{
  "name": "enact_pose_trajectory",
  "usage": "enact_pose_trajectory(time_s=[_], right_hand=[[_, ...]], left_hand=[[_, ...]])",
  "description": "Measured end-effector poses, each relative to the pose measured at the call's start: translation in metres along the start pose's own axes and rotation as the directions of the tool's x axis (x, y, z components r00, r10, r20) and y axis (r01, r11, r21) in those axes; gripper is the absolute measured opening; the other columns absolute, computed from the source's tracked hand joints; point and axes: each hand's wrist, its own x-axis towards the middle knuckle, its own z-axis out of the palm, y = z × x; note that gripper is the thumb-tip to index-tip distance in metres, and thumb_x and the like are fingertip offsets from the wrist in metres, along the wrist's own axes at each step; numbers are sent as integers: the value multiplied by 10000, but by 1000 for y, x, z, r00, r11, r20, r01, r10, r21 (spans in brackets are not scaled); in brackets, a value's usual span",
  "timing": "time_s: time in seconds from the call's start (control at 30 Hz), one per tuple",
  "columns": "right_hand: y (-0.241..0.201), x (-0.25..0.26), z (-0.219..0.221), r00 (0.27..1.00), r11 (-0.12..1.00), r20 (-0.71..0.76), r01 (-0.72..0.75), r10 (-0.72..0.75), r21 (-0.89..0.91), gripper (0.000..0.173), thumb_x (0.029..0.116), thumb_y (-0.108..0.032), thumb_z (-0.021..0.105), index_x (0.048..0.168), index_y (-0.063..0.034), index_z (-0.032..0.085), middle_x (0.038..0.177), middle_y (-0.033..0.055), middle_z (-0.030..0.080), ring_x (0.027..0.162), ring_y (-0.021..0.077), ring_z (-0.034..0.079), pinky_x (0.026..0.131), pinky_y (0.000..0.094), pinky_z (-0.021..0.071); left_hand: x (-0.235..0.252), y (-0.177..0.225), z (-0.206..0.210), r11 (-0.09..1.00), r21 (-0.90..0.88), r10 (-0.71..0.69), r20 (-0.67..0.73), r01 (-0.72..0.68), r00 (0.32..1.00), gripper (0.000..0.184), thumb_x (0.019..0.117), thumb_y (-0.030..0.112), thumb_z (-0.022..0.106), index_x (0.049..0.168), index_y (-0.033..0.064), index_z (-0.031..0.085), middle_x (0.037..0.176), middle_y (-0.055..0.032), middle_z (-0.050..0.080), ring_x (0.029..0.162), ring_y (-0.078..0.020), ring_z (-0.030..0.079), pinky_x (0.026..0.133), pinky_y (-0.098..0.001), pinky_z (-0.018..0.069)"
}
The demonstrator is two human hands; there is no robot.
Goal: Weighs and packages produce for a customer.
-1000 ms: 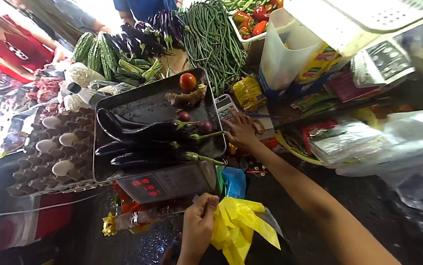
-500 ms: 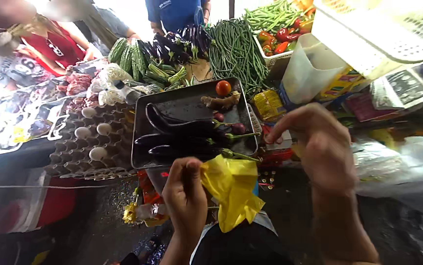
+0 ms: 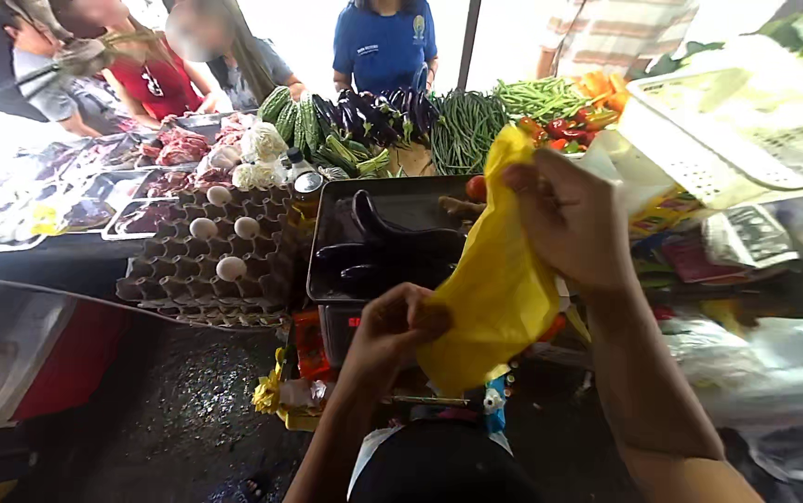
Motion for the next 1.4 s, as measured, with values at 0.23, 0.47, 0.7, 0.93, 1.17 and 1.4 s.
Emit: enact_pose_trajectory(time_s=[0.23,0.47,0.7,0.93,1.17,1.4], right_hand=[[-9,9,11,994,993,90,58,-67,105,225,1077,-231,530,1041,-52,661,729,15,612,576,53,572,512,249,501],[-73,40,19,857,930,363,346,-367,122,167,1030,-208,566,1078,-128,706,725,-15,665,581,84,619,487,296,502],[-30,57,21,961,972,267,-4,68,-233,409,1106,-390,415,997,-38,591,656,86,505,546,244,521,513,470,424],[-8,25,56,959,901,198,-101,201,-422,380,1100,-366,454,1200,-17,568,747,206,606,642,436,629,542,613,479],[-81,-28,91,944,954,329,-103,5,282,287,946,-372,721,971,-86,715,843,-21,709,756,58,675,668,267,589],[-82,-28,110,892,879,412,-338,186,335,180,866,-228,827,972,-110,739,819,-42,735,715,6,684,657,197,588]], left_hand=[[-15,22,-64,956,125,285,-198,-264,938,514,851,388,796,1303,258,589,1217,83,655,1092,-75,627,966,-312,525],[6,56,-26,970,239,21,81,-40,997,158,868,22,738,998,112,734,882,45,759,811,-35,719,766,-252,621],[-26,14,-85,871,-432,25,-437,-234,899,283,969,289,653,1187,109,654,1054,-79,739,925,-160,734,819,-333,624],[-33,11,-57,998,45,59,-668,-38,742,191,910,-57,691,1093,-89,647,893,-138,730,787,-174,723,775,-332,629],[-34,18,-39,996,44,92,-565,-82,820,294,890,-121,639,1177,-61,624,988,-91,721,899,-124,705,843,-291,605],[-39,34,-24,999,6,42,-541,-46,840,571,780,-166,726,1314,-51,560,1170,-151,707,1064,-211,715,922,-346,612]])
